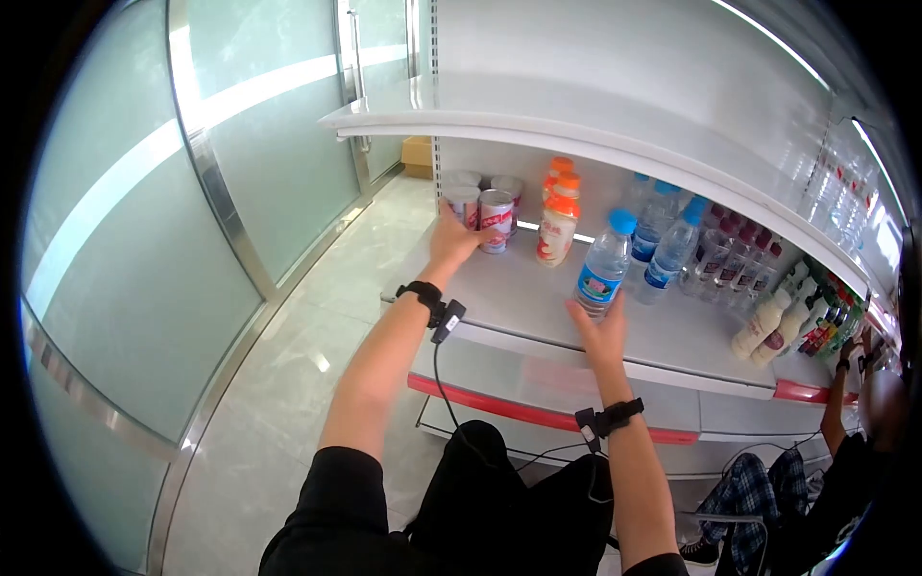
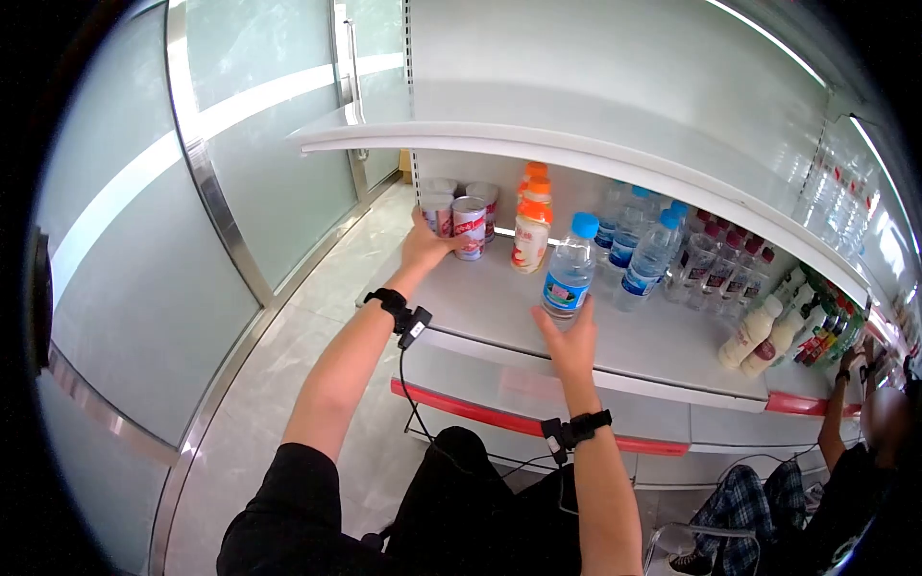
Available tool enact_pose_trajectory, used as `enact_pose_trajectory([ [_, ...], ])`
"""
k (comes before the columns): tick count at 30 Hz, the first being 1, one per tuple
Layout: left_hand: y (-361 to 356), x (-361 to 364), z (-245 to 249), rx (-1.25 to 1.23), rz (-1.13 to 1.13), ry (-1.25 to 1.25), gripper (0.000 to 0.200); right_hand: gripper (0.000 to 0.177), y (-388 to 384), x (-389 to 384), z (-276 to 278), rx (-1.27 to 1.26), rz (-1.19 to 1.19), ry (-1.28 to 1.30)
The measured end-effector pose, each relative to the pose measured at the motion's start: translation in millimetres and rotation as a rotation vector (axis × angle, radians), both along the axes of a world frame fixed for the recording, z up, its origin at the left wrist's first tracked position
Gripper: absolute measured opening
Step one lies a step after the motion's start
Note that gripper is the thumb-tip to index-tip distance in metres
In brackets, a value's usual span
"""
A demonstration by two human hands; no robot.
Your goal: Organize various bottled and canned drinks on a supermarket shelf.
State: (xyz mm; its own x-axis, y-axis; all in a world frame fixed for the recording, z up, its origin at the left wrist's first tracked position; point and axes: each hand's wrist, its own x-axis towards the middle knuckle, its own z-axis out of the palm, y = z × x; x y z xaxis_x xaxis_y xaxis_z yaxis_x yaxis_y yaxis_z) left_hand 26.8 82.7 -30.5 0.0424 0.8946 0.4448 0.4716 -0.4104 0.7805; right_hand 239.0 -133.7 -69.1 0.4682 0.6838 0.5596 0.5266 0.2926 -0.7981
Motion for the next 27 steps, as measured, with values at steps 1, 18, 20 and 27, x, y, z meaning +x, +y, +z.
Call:
enact_pose_trajectory([
  [1,2.6,7.2,-4.8,0.031,-0.021,-0.021,0.126,0.069,-1.6,-1.3,2.2,-0.008,-0.005,-0.007],
  [18,-21.4,63.8,22.4,0.415,0.252,0.61,0.105,0.066,-4.4,-1.4,6.4,-0.007,0.008,-0.046],
  [20,-9.0,63.4,30.0,0.518,0.188,0.735,0.097,0.065,-1.5,-0.9,3.3,-0.006,-0.033,-0.073],
  [27,36.6,62.4,43.8,0.41,-0.138,0.985,0.078,0.064,2.4,-0.2,-0.6,0.039,0.047,-0.032],
])
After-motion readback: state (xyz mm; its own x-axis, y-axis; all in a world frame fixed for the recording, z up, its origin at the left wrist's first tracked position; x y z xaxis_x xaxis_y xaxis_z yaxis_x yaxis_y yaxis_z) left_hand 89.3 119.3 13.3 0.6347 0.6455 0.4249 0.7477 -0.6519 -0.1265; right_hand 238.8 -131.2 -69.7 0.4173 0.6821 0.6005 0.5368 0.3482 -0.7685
